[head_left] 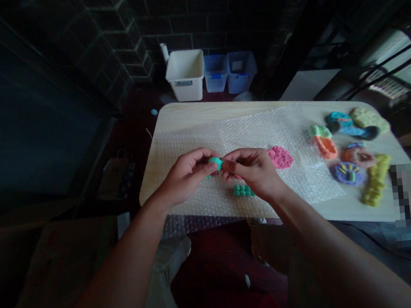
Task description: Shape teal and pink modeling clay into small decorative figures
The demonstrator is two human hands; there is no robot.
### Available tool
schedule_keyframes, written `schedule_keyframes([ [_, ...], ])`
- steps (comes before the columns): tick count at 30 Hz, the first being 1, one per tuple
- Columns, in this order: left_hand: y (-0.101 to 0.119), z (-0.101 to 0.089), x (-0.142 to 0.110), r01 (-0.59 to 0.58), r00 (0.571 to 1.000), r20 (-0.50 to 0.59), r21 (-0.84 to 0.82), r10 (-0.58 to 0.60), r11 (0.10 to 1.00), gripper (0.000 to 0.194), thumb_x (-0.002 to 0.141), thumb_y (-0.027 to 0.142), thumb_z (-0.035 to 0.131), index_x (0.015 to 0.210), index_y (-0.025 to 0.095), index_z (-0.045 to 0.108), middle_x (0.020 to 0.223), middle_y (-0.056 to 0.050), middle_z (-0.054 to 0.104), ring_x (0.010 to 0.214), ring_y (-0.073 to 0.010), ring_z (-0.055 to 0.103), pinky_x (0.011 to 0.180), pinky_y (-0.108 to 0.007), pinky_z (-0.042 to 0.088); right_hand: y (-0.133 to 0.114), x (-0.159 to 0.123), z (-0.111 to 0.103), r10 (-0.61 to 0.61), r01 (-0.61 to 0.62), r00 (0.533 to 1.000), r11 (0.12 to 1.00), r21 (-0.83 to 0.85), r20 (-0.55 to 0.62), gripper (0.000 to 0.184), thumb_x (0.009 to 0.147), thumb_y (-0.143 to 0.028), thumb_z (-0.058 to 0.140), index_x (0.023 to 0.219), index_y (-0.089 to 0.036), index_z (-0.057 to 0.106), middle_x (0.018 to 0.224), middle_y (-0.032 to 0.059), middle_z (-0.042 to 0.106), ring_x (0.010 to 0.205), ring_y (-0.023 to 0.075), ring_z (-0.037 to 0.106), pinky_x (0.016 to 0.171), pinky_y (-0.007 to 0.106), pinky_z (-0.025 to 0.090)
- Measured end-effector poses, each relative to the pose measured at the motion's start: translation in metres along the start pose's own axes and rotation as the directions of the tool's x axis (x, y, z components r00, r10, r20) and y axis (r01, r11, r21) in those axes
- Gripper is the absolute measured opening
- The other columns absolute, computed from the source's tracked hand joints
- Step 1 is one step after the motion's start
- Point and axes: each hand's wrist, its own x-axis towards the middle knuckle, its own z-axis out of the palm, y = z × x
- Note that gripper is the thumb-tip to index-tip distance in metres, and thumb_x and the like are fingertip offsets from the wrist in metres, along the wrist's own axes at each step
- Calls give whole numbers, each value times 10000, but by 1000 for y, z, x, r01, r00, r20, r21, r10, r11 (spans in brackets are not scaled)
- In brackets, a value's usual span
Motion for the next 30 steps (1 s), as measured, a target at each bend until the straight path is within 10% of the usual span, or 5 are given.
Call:
schedule_keyframes([
  [21, -5, 10, 2, -145, 984, -55, 328, 172, 934, 166, 970, 337, 752, 1041, 187, 743, 924, -44, 761, 793, -167, 692, 686, -265, 520, 9, 4, 9, 103, -82, 990, 975, 206, -93, 154, 645, -238, 881, 625, -173, 742, 500, -27, 642, 420, 68, 492, 413, 193, 382],
  [30, -28, -42, 15, -34, 850, -474, 386, 230, 922, 203, 919, 362, 758, 1009, 193, 690, 820, -10, 709, 709, -158, 687, 668, -257, 526, 2, 3, -5, 148, -95, 985, 896, 433, -90, 138, 716, -228, 878, 813, -184, 789, 682, 15, 752, 556, 103, 645, 497, 199, 485],
])
